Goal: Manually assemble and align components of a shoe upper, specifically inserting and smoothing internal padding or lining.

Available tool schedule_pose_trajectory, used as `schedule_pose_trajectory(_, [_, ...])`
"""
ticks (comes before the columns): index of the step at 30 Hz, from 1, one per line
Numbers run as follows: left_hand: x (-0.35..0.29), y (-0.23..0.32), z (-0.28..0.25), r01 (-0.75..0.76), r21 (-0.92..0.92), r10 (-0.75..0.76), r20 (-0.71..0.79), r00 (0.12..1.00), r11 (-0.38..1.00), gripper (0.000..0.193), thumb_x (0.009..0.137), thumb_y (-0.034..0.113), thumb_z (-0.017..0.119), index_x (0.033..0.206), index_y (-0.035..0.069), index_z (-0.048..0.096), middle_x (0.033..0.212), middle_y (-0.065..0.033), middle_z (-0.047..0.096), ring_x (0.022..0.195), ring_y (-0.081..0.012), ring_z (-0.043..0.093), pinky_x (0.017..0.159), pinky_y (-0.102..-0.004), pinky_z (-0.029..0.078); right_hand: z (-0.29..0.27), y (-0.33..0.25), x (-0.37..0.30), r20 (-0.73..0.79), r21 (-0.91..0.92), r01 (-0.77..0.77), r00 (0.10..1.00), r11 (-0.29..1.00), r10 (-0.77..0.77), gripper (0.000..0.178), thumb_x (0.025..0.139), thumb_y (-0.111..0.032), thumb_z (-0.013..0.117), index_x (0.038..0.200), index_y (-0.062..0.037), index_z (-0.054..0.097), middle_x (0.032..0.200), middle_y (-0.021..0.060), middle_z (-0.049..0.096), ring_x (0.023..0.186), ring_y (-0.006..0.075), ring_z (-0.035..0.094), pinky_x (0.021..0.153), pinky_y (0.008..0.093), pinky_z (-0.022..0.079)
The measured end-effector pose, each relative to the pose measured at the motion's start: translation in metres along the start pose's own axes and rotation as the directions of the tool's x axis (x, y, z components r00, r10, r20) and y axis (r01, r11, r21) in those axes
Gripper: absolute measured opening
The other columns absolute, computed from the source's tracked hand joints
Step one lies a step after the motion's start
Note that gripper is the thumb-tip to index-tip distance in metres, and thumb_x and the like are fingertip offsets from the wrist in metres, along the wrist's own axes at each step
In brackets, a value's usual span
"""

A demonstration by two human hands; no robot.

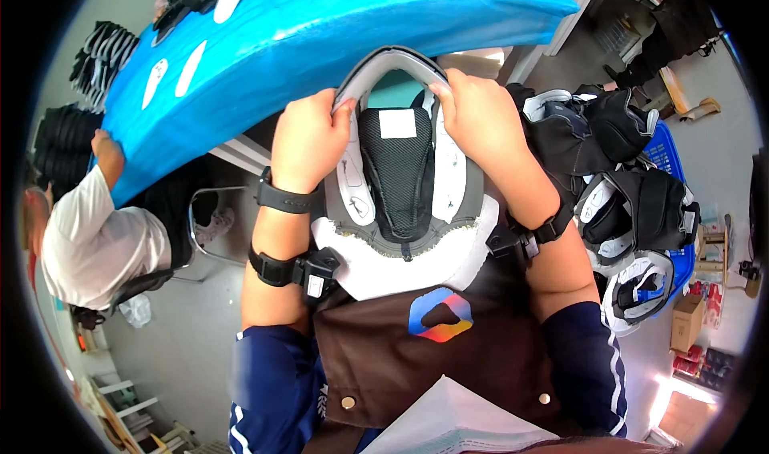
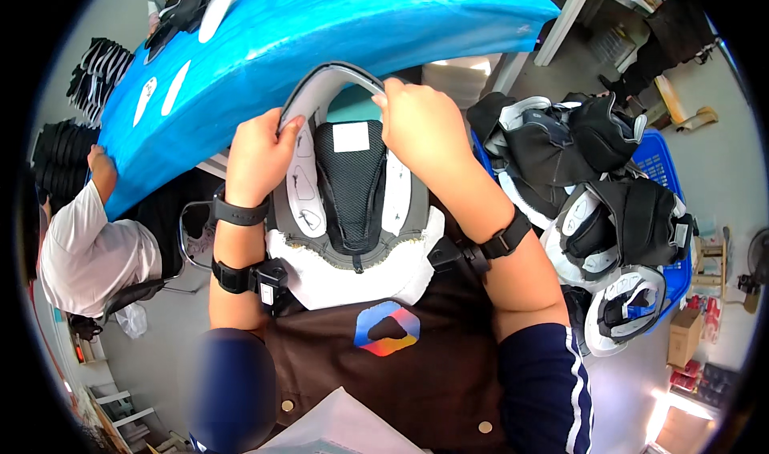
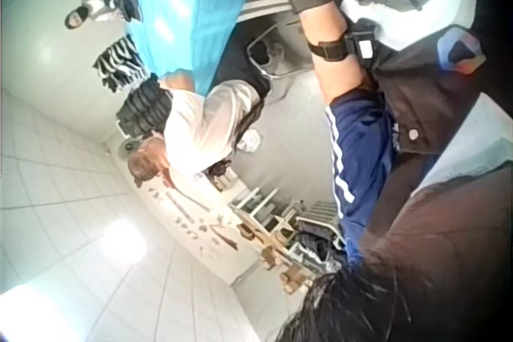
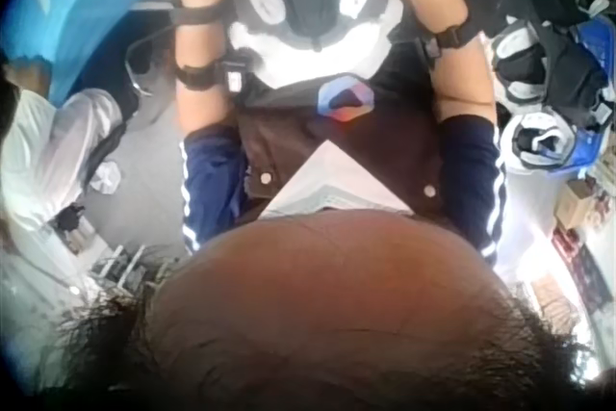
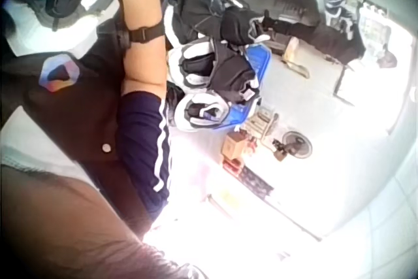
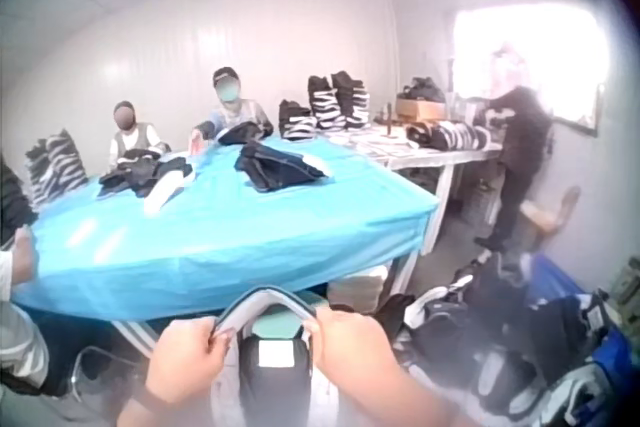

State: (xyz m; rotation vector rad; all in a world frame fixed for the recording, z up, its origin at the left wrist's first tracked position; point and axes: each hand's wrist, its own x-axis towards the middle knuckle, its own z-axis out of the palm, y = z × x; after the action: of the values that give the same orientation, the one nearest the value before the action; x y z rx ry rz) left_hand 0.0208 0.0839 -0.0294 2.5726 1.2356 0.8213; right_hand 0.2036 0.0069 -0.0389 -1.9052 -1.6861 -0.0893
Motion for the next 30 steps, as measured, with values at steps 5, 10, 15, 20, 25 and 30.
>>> schedule_pose_trajectory(5, [-0.010,-0.015,0.023,-0.043,-0.017,0.043,0.038,0.998,0.999,0.027,0.079,0.021,0.056,0.065,-0.001,0.050,0.057,-0.0202,0.051,0.059,-0.0390,0.052,0.051,-0.0425,0.040,0.022,0.012,-0.013,-0.037,-0.013,0.051,0.998,0.999,-0.051,0.020,0.083,-0.017,0.049,0.073,-0.0011,0.052,0.063,0.0167,0.056,0.061,0.0339,0.057,0.055,0.0427,0.044])
schedule_pose_trajectory(10, [-0.018,-0.010,0.035,-0.101,0.031,0.098,0.081,0.992,0.994,0.022,0.079,0.019,0.052,0.066,0.002,0.055,0.059,-0.0180,0.056,0.059,-0.0355,0.056,0.054,-0.0437,0.045,0.032,0.016,-0.030,0.020,-0.054,0.007,1.000,0.999,-0.006,0.020,0.083,-0.018,0.049,0.072,-0.0019,0.050,0.061,0.0160,0.056,0.059,0.0319,0.057,0.052,0.0398,0.045])
schedule_pose_trajectory(15, [-0.031,0.021,0.052,-0.101,0.121,0.095,0.048,0.994,0.988,0.022,0.079,0.017,0.052,0.064,0.002,0.052,0.060,-0.0166,0.057,0.056,-0.0310,0.058,0.051,-0.0382,0.046,0.052,0.000,-0.040,-0.024,-0.064,0.014,1.000,0.998,-0.016,0.021,0.085,-0.018,0.046,0.071,-0.0023,0.048,0.059,0.0162,0.054,0.055,0.0325,0.056,0.049,0.0400,0.044])
schedule_pose_trajectory(20, [-0.028,0.031,0.059,-0.113,0.160,0.102,0.074,0.992,0.981,0.018,0.079,0.015,0.050,0.065,0.003,0.053,0.058,-0.0158,0.057,0.055,-0.0301,0.058,0.051,-0.0380,0.047,0.050,-0.001,-0.037,-0.015,-0.125,0.023,1.000,0.992,-0.025,0.019,0.084,-0.018,0.048,0.072,-0.0033,0.049,0.059,0.0140,0.056,0.052,0.0281,0.058,0.048,0.0357,0.046])
schedule_pose_trajectory(25, [-0.005,0.000,0.027,-0.013,0.046,-0.002,0.313,0.950,0.999,0.028,0.084,0.025,0.048,0.075,0.002,0.061,0.073,-0.0200,0.060,0.076,-0.0341,0.060,0.068,-0.0403,0.048,0.040,0.032,-0.037,-0.037,-0.070,0.001,0.999,0.998,-0.003,0.019,0.084,-0.018,0.047,0.075,-0.0020,0.049,0.063,0.0164,0.057,0.058,0.0323,0.058,0.052,0.0402,0.046])
schedule_pose_trajectory(30, [0.041,-0.056,0.006,-0.273,-0.555,0.029,-0.409,0.912,0.786,0.045,0.089,0.031,0.039,0.123,0.003,0.031,0.127,-0.0183,0.031,0.122,-0.0269,0.028,0.100,-0.0390,0.021,0.063,0.060,-0.066,-0.051,0.196,-0.103,0.992,0.975,0.115,0.023,0.083,-0.021,0.049,0.085,0.0024,0.051,0.069,0.0245,0.055,0.066,0.0415,0.055,0.058,0.0479,0.043])
